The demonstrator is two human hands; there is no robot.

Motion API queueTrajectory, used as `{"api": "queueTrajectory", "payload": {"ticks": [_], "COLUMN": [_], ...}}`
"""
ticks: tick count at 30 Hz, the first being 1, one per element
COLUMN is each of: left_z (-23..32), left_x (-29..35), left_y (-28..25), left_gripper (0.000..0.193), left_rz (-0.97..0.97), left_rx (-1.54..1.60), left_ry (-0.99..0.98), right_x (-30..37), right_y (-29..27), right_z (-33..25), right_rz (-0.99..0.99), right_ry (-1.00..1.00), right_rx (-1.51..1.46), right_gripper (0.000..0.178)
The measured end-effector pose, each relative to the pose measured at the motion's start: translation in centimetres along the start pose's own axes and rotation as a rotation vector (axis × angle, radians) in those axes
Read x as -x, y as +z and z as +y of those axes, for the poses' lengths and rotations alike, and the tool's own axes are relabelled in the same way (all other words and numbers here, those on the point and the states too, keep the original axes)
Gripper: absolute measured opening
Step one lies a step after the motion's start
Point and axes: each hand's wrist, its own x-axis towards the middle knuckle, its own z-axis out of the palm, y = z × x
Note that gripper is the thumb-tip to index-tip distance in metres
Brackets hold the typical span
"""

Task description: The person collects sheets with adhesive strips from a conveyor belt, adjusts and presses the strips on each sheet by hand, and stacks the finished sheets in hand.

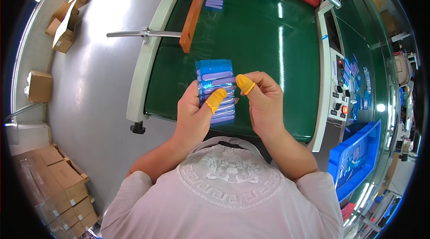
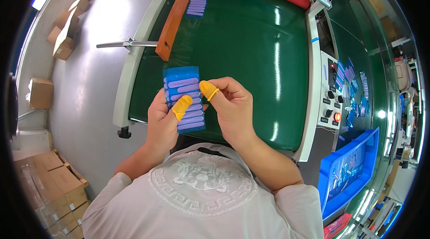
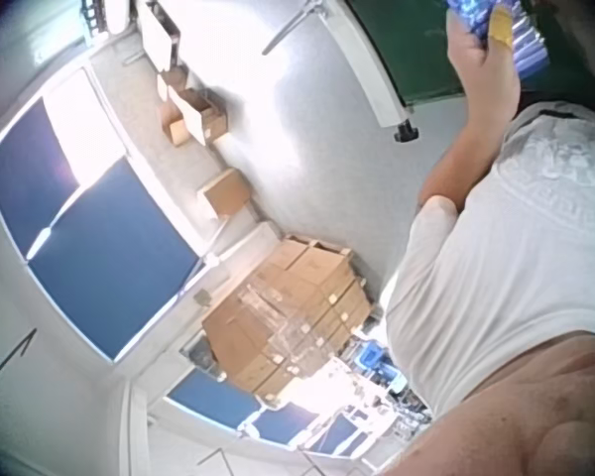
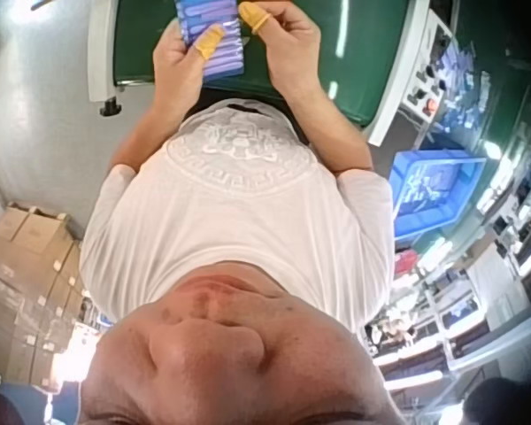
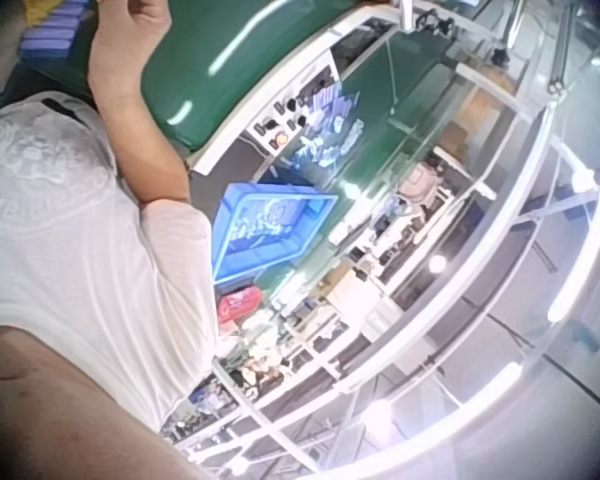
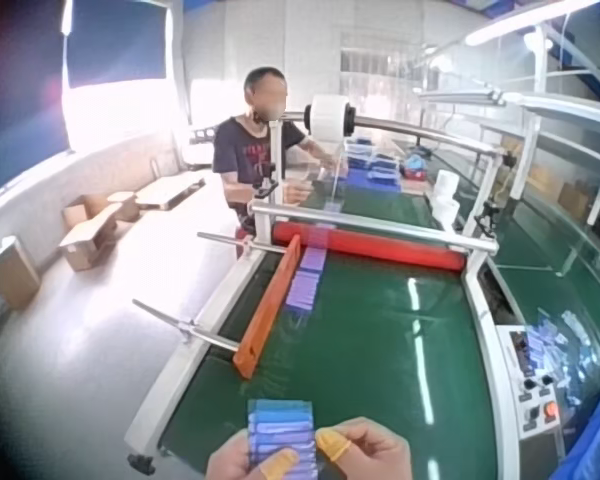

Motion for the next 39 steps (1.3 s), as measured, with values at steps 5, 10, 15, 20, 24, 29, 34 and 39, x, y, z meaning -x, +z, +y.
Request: {"api": "queueTrajectory", "payload": {"ticks": [5, 10, 15, 20, 24, 29, 34, 39], "left_z": [-0.4, -0.6, -0.8, -0.8, -1.0, -1.3, -1.3, -1.4], "left_x": [-0.1, -0.2, -0.4, -0.3, -0.5, -0.6, -0.4, -0.7], "left_y": [0.1, 0.3, 0.0, 0.1, 0.1, 0.0, -0.2, -0.3], "left_gripper": [0.023, 0.022, 0.021, 0.021, 0.021, 0.023, 0.027, 0.027], "left_rz": [0.039, 0.031, 0.054, 0.051, 0.065, 0.049, 0.055, 0.090], "left_rx": [-0.067, -0.066, -0.108, -0.101, -0.132, -0.086, 0.064, 0.039], "left_ry": [0.092, 0.116, 0.111, 0.109, 0.128, 0.132, 0.060, 0.077], "right_x": [0.0, -0.2, -0.3, -0.4, -0.5, -0.6, -0.7, -0.7], "right_y": [0.2, 0.0, 0.7, 1.0, 1.0, 0.9, 1.1, 1.0], "right_z": [0.5, 0.7, -0.2, -0.3, 0.2, 0.6, 0.6, 0.5], "right_rz": [0.055, 0.072, 0.080, 0.076, 0.105, 0.110, 0.108, 0.091], "right_ry": [-0.073, -0.150, -0.204, -0.293, -0.287, -0.314, -0.342, -0.331], "right_rx": [0.300, 0.558, 0.757, 0.833, 0.822, 0.853, 0.888, 0.903], "right_gripper": [0.005, 0.004, 0.005, 0.007, 0.008, 0.010, 0.011, 0.011]}}
